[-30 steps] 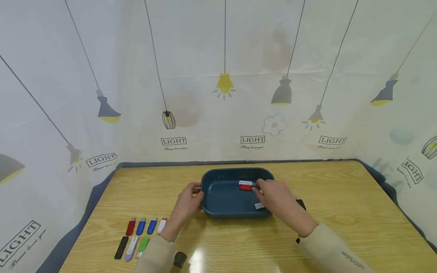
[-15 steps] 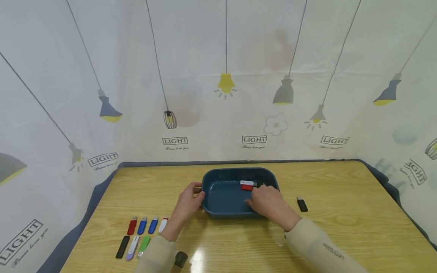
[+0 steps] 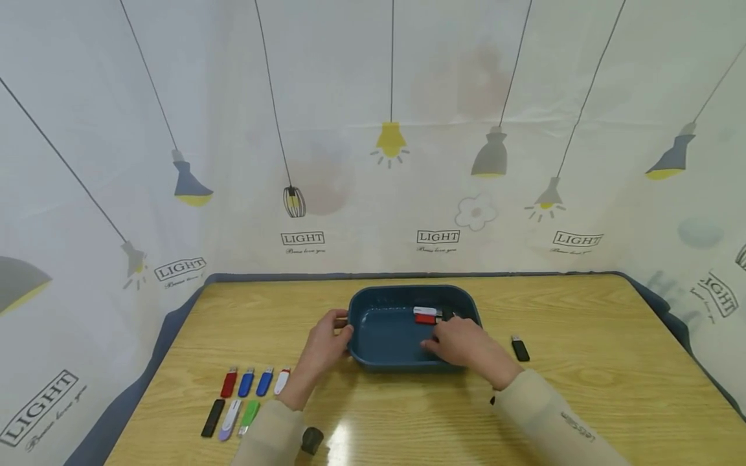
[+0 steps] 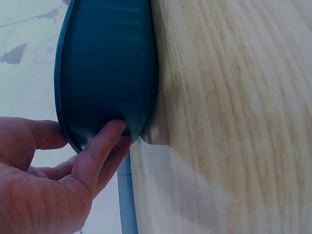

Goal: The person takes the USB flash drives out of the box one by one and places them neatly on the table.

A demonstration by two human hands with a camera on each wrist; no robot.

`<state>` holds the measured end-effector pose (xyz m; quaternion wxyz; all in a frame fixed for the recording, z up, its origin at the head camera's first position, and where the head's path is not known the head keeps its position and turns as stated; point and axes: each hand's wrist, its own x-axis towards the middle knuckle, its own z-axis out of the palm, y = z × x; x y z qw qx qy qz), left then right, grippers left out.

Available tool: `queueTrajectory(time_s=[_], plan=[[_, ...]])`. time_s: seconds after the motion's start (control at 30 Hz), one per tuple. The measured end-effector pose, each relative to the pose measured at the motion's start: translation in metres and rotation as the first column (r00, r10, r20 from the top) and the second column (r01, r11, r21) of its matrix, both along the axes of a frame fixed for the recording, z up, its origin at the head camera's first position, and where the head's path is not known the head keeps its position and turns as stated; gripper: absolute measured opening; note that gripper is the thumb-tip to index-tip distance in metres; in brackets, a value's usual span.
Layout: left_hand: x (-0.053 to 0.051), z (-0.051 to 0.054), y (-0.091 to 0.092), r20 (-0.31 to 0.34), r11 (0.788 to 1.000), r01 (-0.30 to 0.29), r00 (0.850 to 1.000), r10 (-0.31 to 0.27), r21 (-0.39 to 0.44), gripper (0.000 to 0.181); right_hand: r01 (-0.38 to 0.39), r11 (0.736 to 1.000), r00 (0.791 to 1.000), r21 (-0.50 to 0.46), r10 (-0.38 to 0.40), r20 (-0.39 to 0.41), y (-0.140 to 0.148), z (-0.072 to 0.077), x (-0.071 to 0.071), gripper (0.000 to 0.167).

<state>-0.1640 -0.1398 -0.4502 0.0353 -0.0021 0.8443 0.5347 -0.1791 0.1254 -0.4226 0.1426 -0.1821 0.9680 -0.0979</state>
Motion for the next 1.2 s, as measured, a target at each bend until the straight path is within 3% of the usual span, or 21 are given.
queueTrajectory(time_s=[0.1,0.33,0.63,0.97,1.2], plan=[[0.001,0.0,0.0,-0.003,1.0,0.002,1.0,-0.002,0.008,0.039,0.001,1.0,1.0,-0.008,-0.001,-0.006,0.002,0.0,-0.004,0.029],[0.0,0.0,0.0,-0.01,1.0,0.005,1.0,-0.005,-0.001,0.038,0.081,0.996,0.994,-0.026,-0.083,-0.073,0.001,-0.004,-0.008,0.049],[0.0,-0.001,-0.002,-0.01,1.0,0.004,1.0,-0.004,0.008,0.039,0.051,0.998,0.992,0.029,-0.047,-0.121,-0.004,-0.013,-0.009,0.029],[0.0,-0.002,0.0,-0.005,1.0,0.009,1.0,-0.009,0.019,0.038,0.038,0.999,0.993,-0.01,-0.039,-0.112,0.001,-0.018,-0.013,0.015],[0.0,0.0,0.0,-0.007,1.0,0.01,1.0,-0.01,0.023,0.039,0.045,0.995,0.99,-0.088,-0.057,-0.131,0.006,-0.007,-0.013,0.014]])
